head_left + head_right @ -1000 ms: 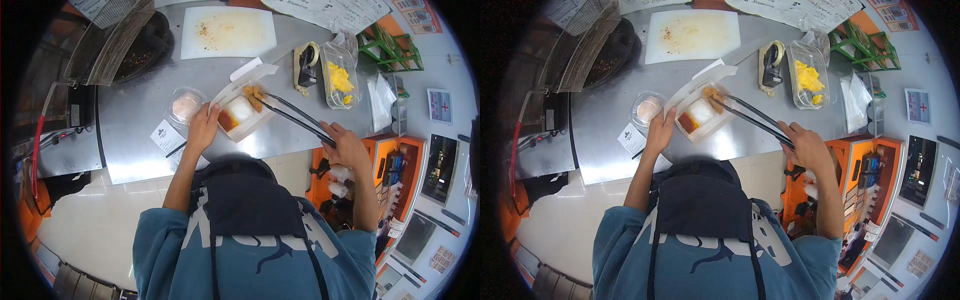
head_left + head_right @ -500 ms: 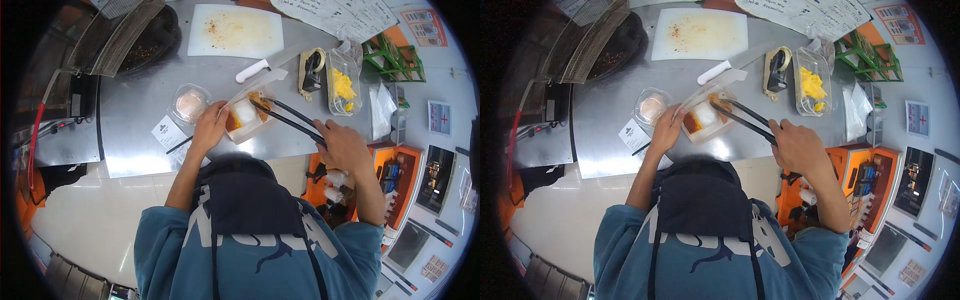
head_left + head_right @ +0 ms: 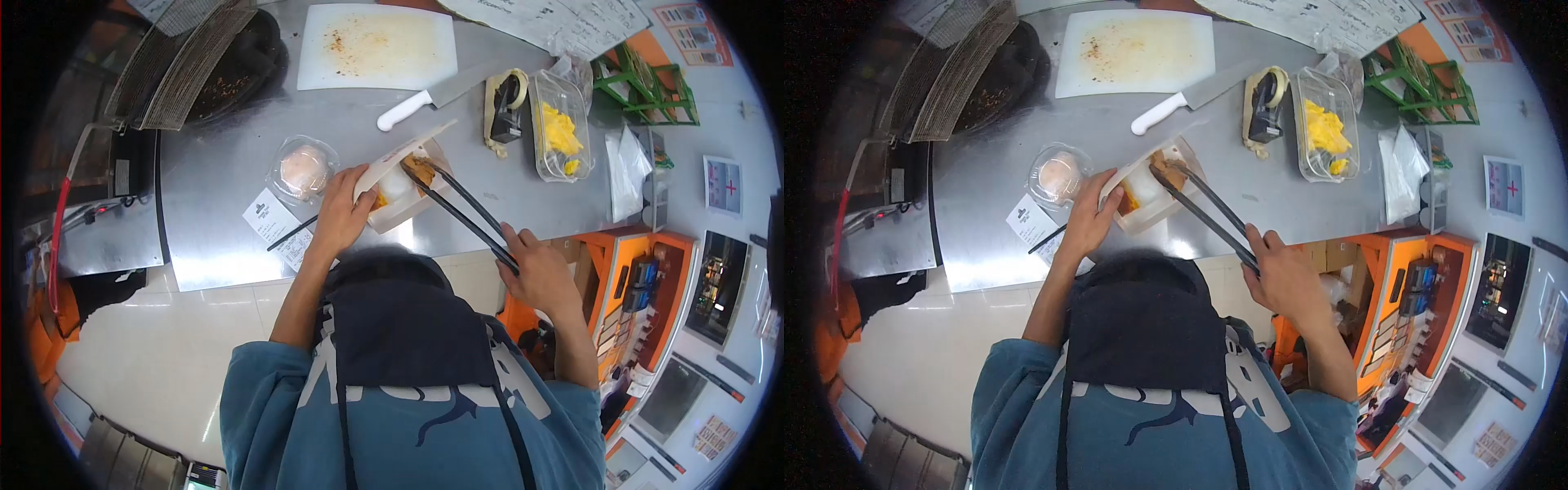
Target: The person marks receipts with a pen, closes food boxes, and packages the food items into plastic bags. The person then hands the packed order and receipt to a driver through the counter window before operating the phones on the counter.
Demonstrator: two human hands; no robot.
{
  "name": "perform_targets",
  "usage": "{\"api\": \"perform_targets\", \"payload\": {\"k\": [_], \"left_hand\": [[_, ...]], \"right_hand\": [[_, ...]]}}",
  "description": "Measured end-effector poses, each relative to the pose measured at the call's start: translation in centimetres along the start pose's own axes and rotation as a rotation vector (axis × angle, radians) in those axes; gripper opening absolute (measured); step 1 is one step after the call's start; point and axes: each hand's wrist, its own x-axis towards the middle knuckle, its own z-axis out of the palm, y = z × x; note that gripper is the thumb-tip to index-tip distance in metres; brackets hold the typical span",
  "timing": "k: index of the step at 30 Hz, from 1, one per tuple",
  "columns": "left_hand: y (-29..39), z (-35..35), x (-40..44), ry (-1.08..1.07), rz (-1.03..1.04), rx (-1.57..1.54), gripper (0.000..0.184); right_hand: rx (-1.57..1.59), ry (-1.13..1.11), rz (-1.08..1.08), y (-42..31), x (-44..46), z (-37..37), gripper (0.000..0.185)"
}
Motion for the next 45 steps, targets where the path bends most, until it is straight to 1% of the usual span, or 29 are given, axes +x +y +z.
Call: {"api": "perform_targets", "payload": {"k": [2,4,7,10,11,12,13,14,15,16,17,18,20,22,23,24,26,28,30,31,33,34,37,38,40,43,45], "left_hand": [[0.6,-0.1,0.1,-0.01,0.001,0.008,0.043],[0.9,-0.4,-0.2,-0.031,-0.002,0.014,0.045],[-0.6,-0.2,-0.7,-0.059,0.053,-0.004,0.045],[0.1,-0.2,-1.5,-0.059,0.073,0.058,0.048],[0.3,-0.2,-1.8,-0.085,0.101,0.112,0.049],[0.5,-0.3,-2.1,-0.112,0.128,0.168,0.051],[0.8,-0.3,-2.5,-0.145,0.158,0.226,0.052],[1.2,-0.2,-2.9,-0.166,0.149,0.305,0.054],[1.6,0.0,-3.4,-0.188,0.14,0.385,0.057],[2.0,0.2,-3.9,-0.209,0.129,0.465,0.059],[1.7,0.8,-4.3,-0.154,0.114,0.48,0.057],[0.8,1.8,-4.7,-0.094,0.096,0.495,0.056],[-0.3,3.6,-5.2,0.034,0.042,0.486,0.054],[-0.6,5.1,-5.5,0.166,-0.036,0.443,0.054],[-0.7,5.5,-5.5,0.194,-0.054,0.378,0.056],[-0.8,5.9,-5.5,0.222,-0.073,0.311,0.057],[-1.1,6.8,-5.7,0.282,-0.113,0.199,0.062],[-1.2,7.9,-5.5,0.327,-0.137,0.118,0.069],[-0.6,8.9,-4.9,0.354,-0.218,-0.211,0.068],[-0.3,9.2,-4.8,0.361,-0.258,-0.373,0.068],[-0.4,9.0,-4.5,0.343,-0.275,-0.371,0.062],[-0.5,8.7,-4.4,0.33,-0.281,-0.368,0.06],[-0.4,8.6,-4.3,0.319,-0.311,-0.23,0.052],[-1.8,9.2,-4.3,0.376,-0.217,-0.229,0.051],[-0.6,7.7,-4.0,0.308,-0.323,-0.266,0.052],[2.8,5.2,-4.0,0.224,-0.499,-0.272,0.055],[3.2,4.5,-3.6,0.212,-0.588,-0.217,0.056]], "right_hand": [[0.011,0.025,0.008,0.3,-0.4,0.0,0.059],[0.014,0.07,-0.025,1.3,-1.9,-2.0,0.06],[0.298,0.007,-0.009,4.1,-4.9,-6.0,0.06],[0.388,0.102,0.041,6.6,-6.8,-9.1,0.061],[0.374,0.153,0.053,7.3,-6.0,-9.2,0.061],[0.361,0.207,0.067,8.1,-4.2,-9.0,0.061],[0.416,0.269,0.006,8.5,-1.0,-8.3,0.062],[0.472,0.334,-0.054,8.4,3.4,-7.2,0.063],[0.392,0.328,-0.114,7.6,8.2,-6.4,0.063],[0.424,0.383,-0.165,7.5,13.4,-3.9,0.064],[0.297,0.551,-0.274,7.4,18.8,-1.1,0.064],[0.298,0.428,-0.165,6.0,22.9,0.1,0.071],[0.173,0.317,-0.087,4.8,29.2,3.4,0.079],[0.063,0.401,-0.046,4.0,30.7,5.8,0.08],[0.009,0.441,-0.031,3.5,31.3,6.7,0.081],[-0.064,0.53,-0.082,2.4,29.6,5.8,0.078],[-0.012,0.696,-0.208,1.4,26.2,6.1,0.073],[0.138,0.472,-0.276,1.7,22.5,9.8,0.066],[0.585,0.494,-0.163,1.3,20.2,15.2,0.056],[0.743,0.466,-0.147,1.1,19.2,15.8,0.055],[1.061,0.409,-0.112,0.9,18.0,16.7,0.051],[1.083,0.514,-0.137,0.9,18.1,17.7,0.049],[1.19,0.488,-0.12,1.3,18.6,18.2,0.046],[1.184,0.45,-0.102,1.8,18.6,18.0,0.045],[1.17,0.362,-0.077,2.0,18.0,15.4,0.041],[1.233,0.136,-0.027,2.3,15.8,10.4,0.039],[1.115,0.11,-0.046,2.9,16.1,9.9,0.041]]}}
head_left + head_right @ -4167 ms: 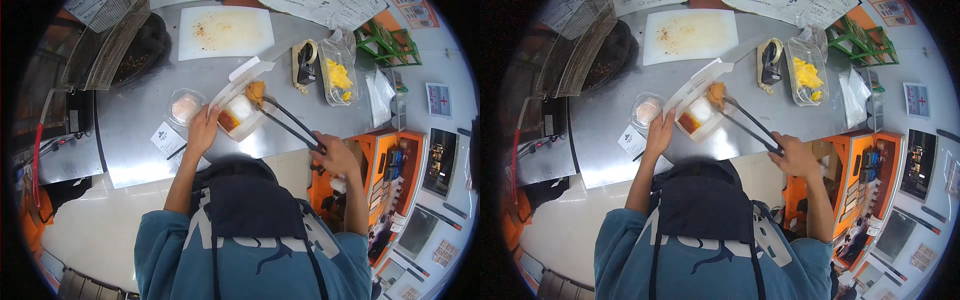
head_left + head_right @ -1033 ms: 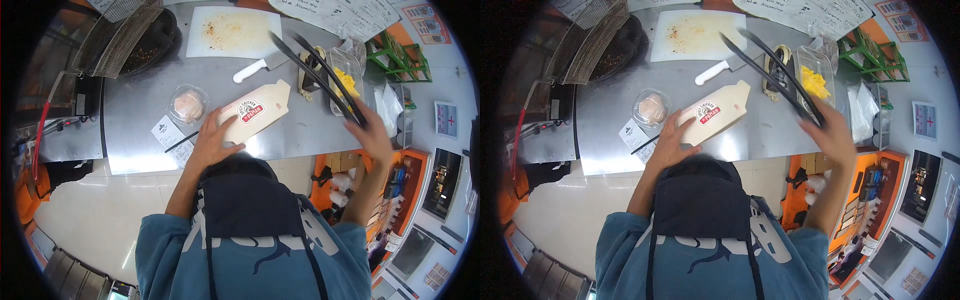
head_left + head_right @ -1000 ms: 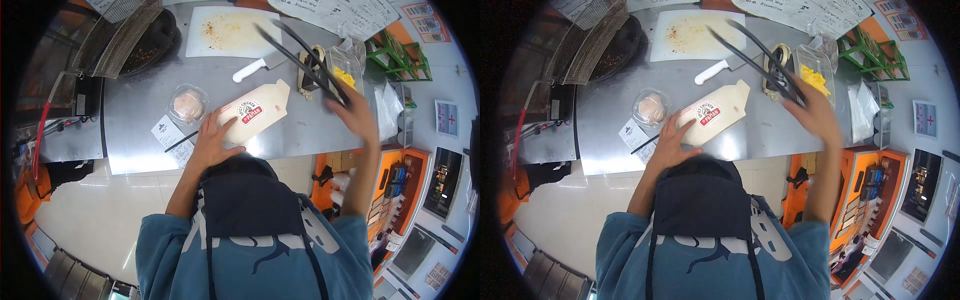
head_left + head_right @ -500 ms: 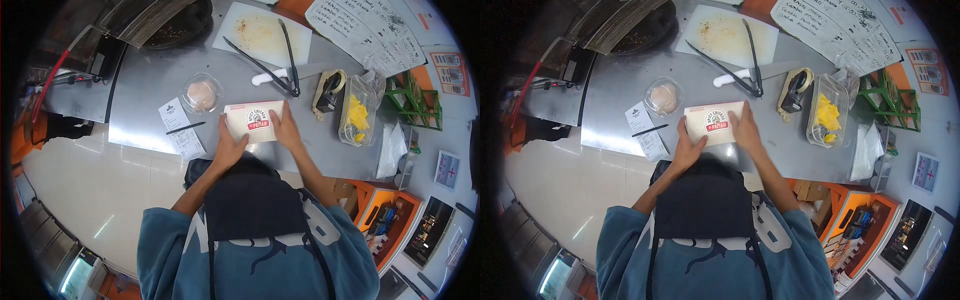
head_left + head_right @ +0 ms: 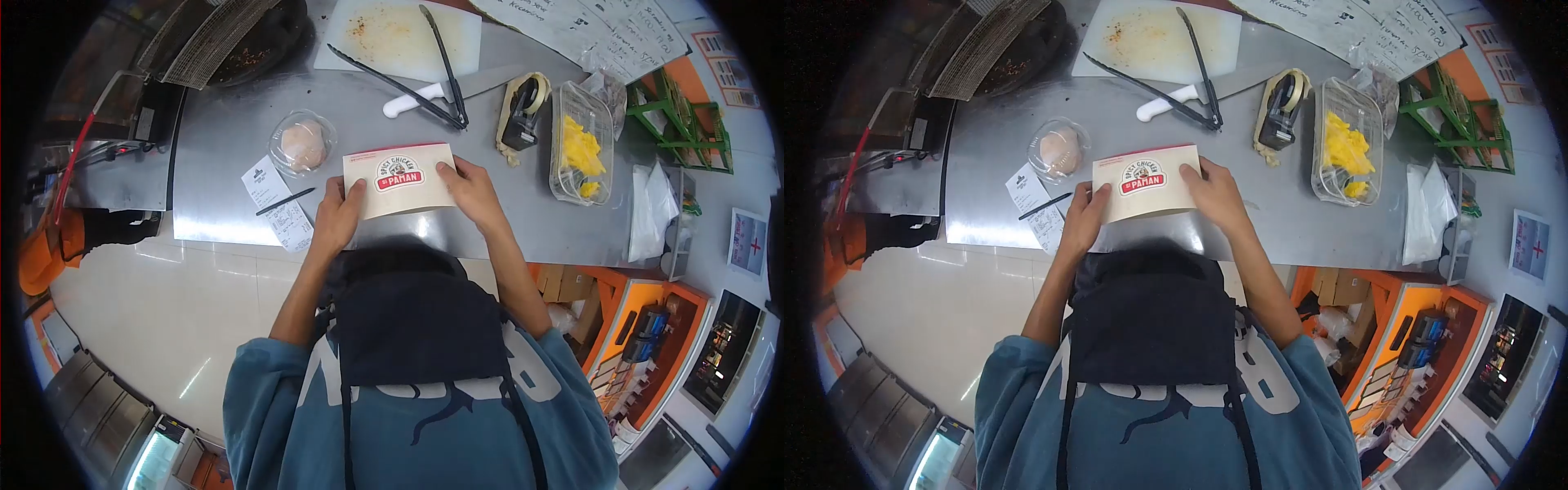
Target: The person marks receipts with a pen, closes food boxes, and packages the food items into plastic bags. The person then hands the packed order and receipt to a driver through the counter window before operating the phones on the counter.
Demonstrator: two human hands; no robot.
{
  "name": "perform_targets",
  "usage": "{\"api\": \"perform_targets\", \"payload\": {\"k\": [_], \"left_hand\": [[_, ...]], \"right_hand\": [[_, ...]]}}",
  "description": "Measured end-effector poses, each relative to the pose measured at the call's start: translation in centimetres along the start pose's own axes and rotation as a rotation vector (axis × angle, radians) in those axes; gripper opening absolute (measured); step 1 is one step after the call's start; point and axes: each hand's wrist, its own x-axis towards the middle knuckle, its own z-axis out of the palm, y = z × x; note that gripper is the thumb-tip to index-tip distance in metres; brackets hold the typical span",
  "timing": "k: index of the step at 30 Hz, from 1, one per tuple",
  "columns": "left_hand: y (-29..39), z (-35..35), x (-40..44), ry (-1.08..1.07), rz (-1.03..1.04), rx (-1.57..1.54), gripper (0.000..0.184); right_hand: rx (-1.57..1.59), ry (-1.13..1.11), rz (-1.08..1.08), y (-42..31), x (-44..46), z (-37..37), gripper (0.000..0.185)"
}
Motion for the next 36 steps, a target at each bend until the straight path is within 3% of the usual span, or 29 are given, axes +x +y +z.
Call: {"api": "perform_targets", "payload": {"k": [2,5,8,14,17,26,29,32,36], "left_hand": [[-0.5,0.0,0.7,0.004,-0.002,0.032,0.06],[-0.7,-0.2,1.6,0.002,0.017,-0.047,0.063],[0.7,-1.4,1.3,-0.068,0.001,-0.154,0.065],[0.2,-1.5,2.3,-0.22,-0.061,-0.212,0.065],[1.4,-1.8,1.0,-0.209,-0.092,-0.254,0.064],[-0.6,-0.9,2.2,-0.23,-0.027,-0.283,0.066],[0.1,-0.9,1.9,-0.233,-0.009,-0.243,0.062],[0.6,-1.4,1.7,-0.3,-0.027,-0.196,0.06],[0.2,-1.4,1.4,-0.283,-0.009,-0.189,0.055]], "right_hand": [[-0.174,-0.014,0.0,0.6,0.7,-0.2,0.044],[-0.062,-0.115,0.117,-1.1,0.1,-1.6,0.047],[0.061,-0.063,0.031,-1.4,0.1,-2.3,0.05],[-0.08,-0.208,0.103,0.0,2.2,-3.2,0.058],[0.108,-0.196,0.186,-1.6,0.9,-3.7,0.059],[0.044,-0.257,0.103,2.2,2.8,-4.2,0.063],[0.05,-0.185,0.039,3.1,2.4,-3.3,0.062],[0.088,-0.193,0.122,1.8,0.8,-3.1,0.057],[-0.067,-0.06,0.018,1.9,-0.6,-1.5,0.05]]}}
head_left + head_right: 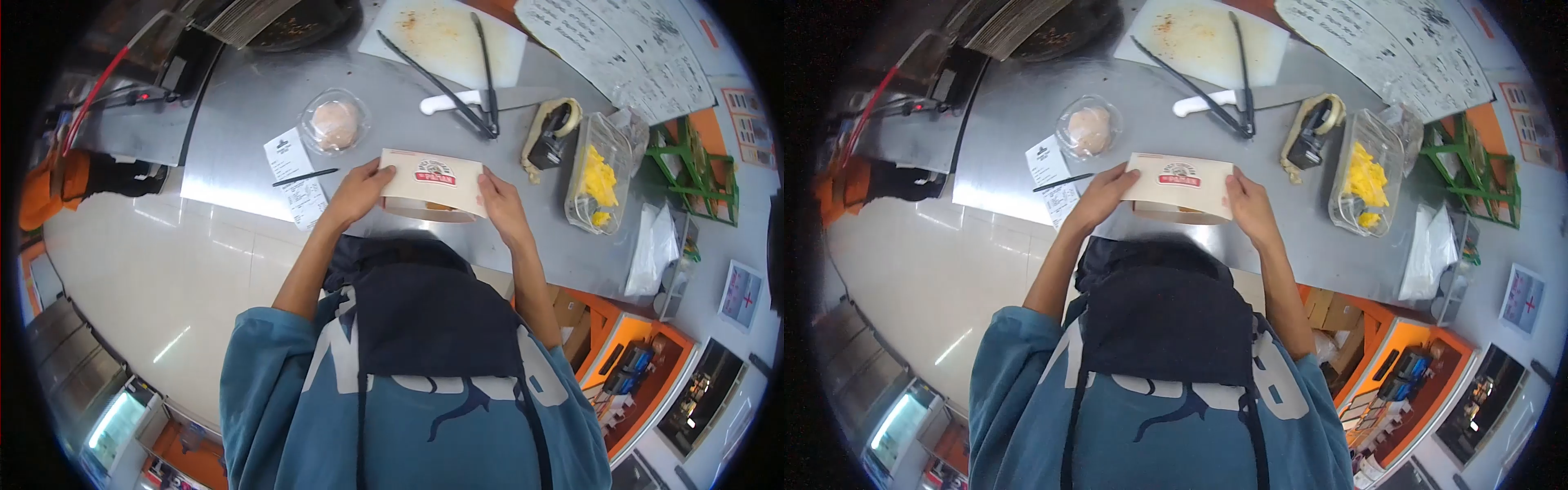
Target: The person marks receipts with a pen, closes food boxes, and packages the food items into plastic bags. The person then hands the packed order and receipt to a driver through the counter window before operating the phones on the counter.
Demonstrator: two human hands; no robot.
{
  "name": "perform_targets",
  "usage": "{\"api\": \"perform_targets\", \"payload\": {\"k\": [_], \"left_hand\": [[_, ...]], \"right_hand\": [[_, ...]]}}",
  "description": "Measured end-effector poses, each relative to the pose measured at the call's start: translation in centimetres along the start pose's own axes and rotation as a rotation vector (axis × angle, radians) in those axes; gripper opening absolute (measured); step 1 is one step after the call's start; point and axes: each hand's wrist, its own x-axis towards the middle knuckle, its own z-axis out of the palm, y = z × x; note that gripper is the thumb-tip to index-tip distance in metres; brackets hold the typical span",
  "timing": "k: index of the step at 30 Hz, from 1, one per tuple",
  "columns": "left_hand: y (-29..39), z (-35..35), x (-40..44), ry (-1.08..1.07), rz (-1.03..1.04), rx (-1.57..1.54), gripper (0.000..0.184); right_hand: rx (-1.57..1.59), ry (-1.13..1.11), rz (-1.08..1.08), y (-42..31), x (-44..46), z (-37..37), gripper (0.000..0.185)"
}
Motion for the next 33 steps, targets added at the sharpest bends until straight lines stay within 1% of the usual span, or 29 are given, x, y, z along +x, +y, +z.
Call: {"api": "perform_targets", "payload": {"k": [2,6,7,10,11,13,16,17,20,22,23,25,26,28,29,31,32,33], "left_hand": [[-0.8,0.0,-0.1,-0.018,0.035,0.012,0.053],[-1.4,0.3,-0.8,0.081,0.108,0.132,0.046],[-1.4,0.3,-1.0,0.091,0.091,0.11,0.048],[-2.8,0.5,-0.3,0.158,0.173,0.19,0.049],[-3.2,0.7,-0.3,0.178,0.162,0.226,0.049],[-2.4,0.9,-0.8,0.222,0.138,0.297,0.048],[-4.1,0.9,0.1,0.189,0.175,0.221,0.045],[-4.4,0.9,0.5,0.213,0.198,0.215,0.045],[-5.4,1.8,0.1,0.276,0.208,0.202,0.045],[-5.9,2.3,0.6,0.306,0.199,0.209,0.044],[-6.6,2.9,0.7,0.343,0.264,0.238,0.043],[-7.4,3.6,0.7,0.426,0.392,0.297,0.042],[-8.1,3.9,0.5,0.415,0.374,0.267,0.042],[-7.9,3.8,0.9,0.398,0.364,0.208,0.042],[-8.1,4.1,0.9,0.401,0.411,0.199,0.042],[-8.3,4.0,1.0,0.421,0.508,0.187,0.043],[-8.3,3.9,0.8,0.392,0.474,0.142,0.044],[-7.9,3.9,0.6,0.358,0.443,0.097,0.044]], "right_hand": [[-0.004,0.036,0.01,0.9,0.2,0.1,0.048],[0.012,0.05,0.017,0.4,-0.3,0.6,0.048],[0.012,0.068,0.009,0.2,-0.4,0.8,0.047],[0.036,0.079,0.041,0.9,-0.5,1.2,0.046],[0.046,0.079,0.059,1.2,-0.4,1.2,0.046],[0.052,0.113,0.025,1.2,-0.5,1.8,0.045],[0.041,0.17,0.025,3.3,-0.8,2.3,0.044],[0.035,0.188,0.026,3.9,-0.3,2.4,0.044],[0.085,0.195,-0.081,4.3,-0.5,3.0,0.044],[0.014,0.159,-0.069,5.7,-0.3,3.2,0.044],[-0.024,0.14,-0.061,6.2,-0.2,3.2,0.045],[0.078,0.179,-0.076,5.6,-0.5,3.7,0.046],[0.128,0.197,-0.07,5.7,-1.3,4.0,0.047],[0.093,0.266,-0.233,7.3,-0.9,5.4,0.048],[0.073,0.296,-0.313,8.2,-0.9,5.8,0.049],[0.203,0.228,-0.25,6.2,-1.5,6.0,0.05],[0.268,0.199,-0.212,5.6,-1.9,6.0,0.05],[0.242,0.232,-0.231,6.2,-1.9,6.1,0.051]]}}
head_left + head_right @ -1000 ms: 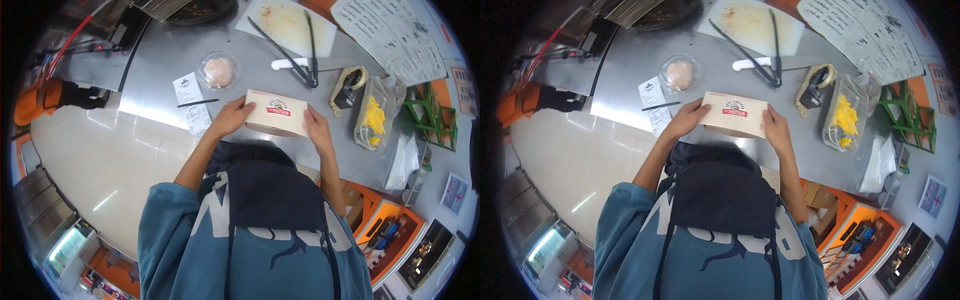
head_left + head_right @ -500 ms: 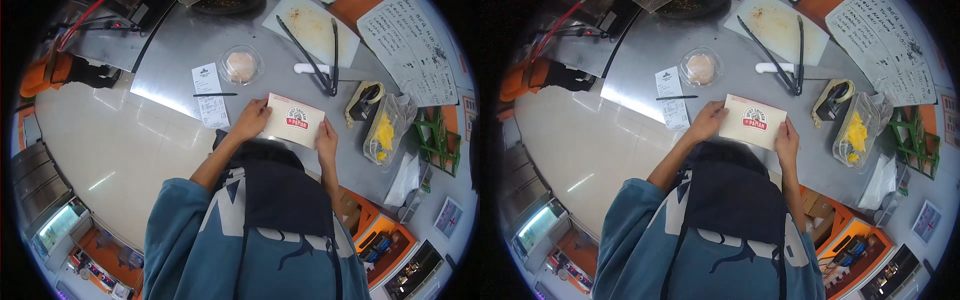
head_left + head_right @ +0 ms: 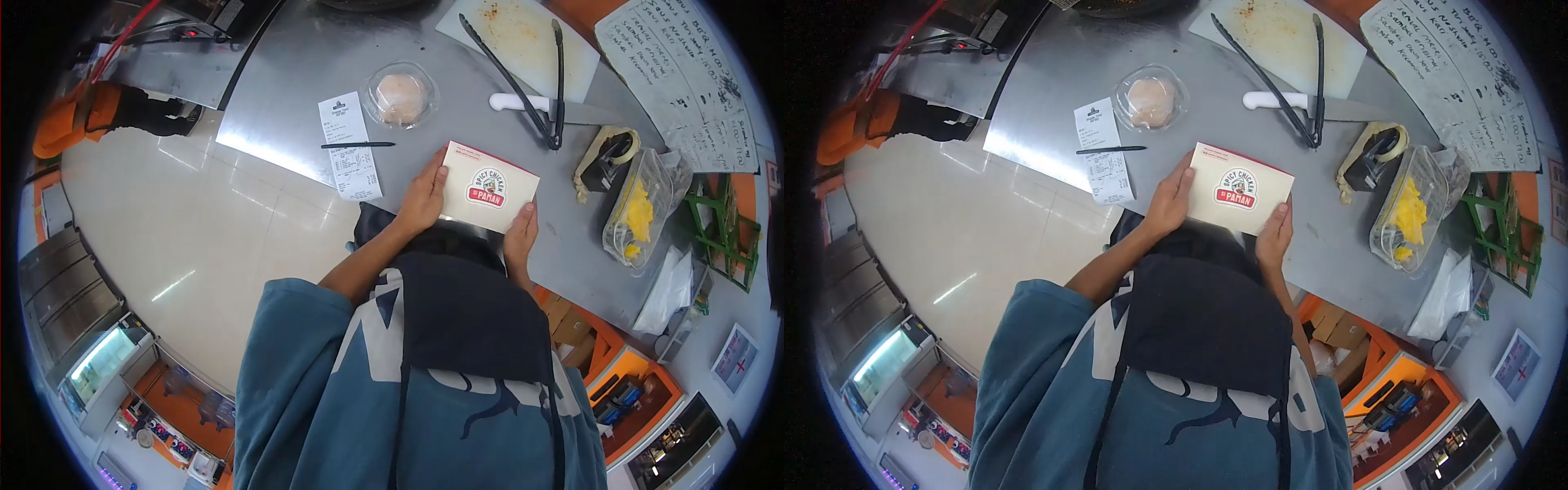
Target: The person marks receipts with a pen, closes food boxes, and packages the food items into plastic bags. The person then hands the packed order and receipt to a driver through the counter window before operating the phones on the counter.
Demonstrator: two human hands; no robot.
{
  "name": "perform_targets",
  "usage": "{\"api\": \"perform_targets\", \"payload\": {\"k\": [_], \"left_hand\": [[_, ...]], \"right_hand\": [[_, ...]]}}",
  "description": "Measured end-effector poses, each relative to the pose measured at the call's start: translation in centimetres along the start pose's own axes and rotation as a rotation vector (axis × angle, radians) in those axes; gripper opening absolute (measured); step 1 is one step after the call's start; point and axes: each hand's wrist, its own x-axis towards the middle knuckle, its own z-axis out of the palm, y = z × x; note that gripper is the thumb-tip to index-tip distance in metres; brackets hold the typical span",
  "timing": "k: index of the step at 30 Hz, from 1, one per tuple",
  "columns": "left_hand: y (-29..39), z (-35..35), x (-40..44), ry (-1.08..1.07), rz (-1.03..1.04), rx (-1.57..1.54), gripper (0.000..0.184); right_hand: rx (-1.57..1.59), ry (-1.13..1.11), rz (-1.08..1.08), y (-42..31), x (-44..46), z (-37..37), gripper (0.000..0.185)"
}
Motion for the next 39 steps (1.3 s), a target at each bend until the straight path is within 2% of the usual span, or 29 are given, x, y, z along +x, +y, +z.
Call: {"api": "perform_targets", "payload": {"k": [2,5,8,11,14,17,18,24,29,33,36,39], "left_hand": [[0.1,0.2,0.1,-0.006,-0.005,-0.012,0.045],[-0.2,0.1,0.8,0.01,0.03,0.05,0.046],[0.0,-0.3,0.7,-0.111,-0.08,-0.021,0.046],[-1.2,0.5,1.8,0.028,0.355,0.15,0.052],[4.3,-1.4,3.0,-0.356,0.671,0.722,0.066],[2.7,-0.9,4.6,-0.493,0.759,0.881,0.079],[2.7,-0.9,4.7,-0.492,0.783,0.892,0.081],[1.9,-0.6,4.7,-0.468,0.81,0.885,0.062],[0.5,-0.8,4.2,-0.4,0.886,0.827,0.05],[1.0,-1.4,4.2,-0.435,0.877,0.808,0.055],[1.3,-1.3,2.5,-0.22,0.626,0.455,0.061],[1.3,-0.4,0.3,-0.106,0.278,0.076,0.056]], "right_hand": [[-0.055,0.051,-0.063,1.6,0.3,0.2,0.051],[0.111,-0.028,-0.017,-0.1,0.8,0.0,0.052],[-0.059,0.044,-0.107,1.6,0.4,0.0,0.051],[-0.561,-0.165,-0.429,-2.2,2.8,-1.0,0.069],[-1.053,-0.384,-0.712,-6.3,3.9,-1.8,0.091],[-1.152,-0.729,-0.659,-7.1,5.6,-0.3,0.109],[-1.117,-0.709,-0.721,-6.3,6.0,-0.2,0.107],[-1.072,-0.579,-0.872,-4.7,6.0,0.2,0.096],[-1.023,-0.618,-0.794,-5.5,6.0,0.3,0.086],[-0.945,-0.644,-0.739,-5.6,6.0,-0.2,0.079],[-0.784,-0.723,-0.485,-7.9,6.3,-0.9,0.076],[-0.853,-0.748,-0.444,-8.4,6.4,-1.1,0.075]]}}
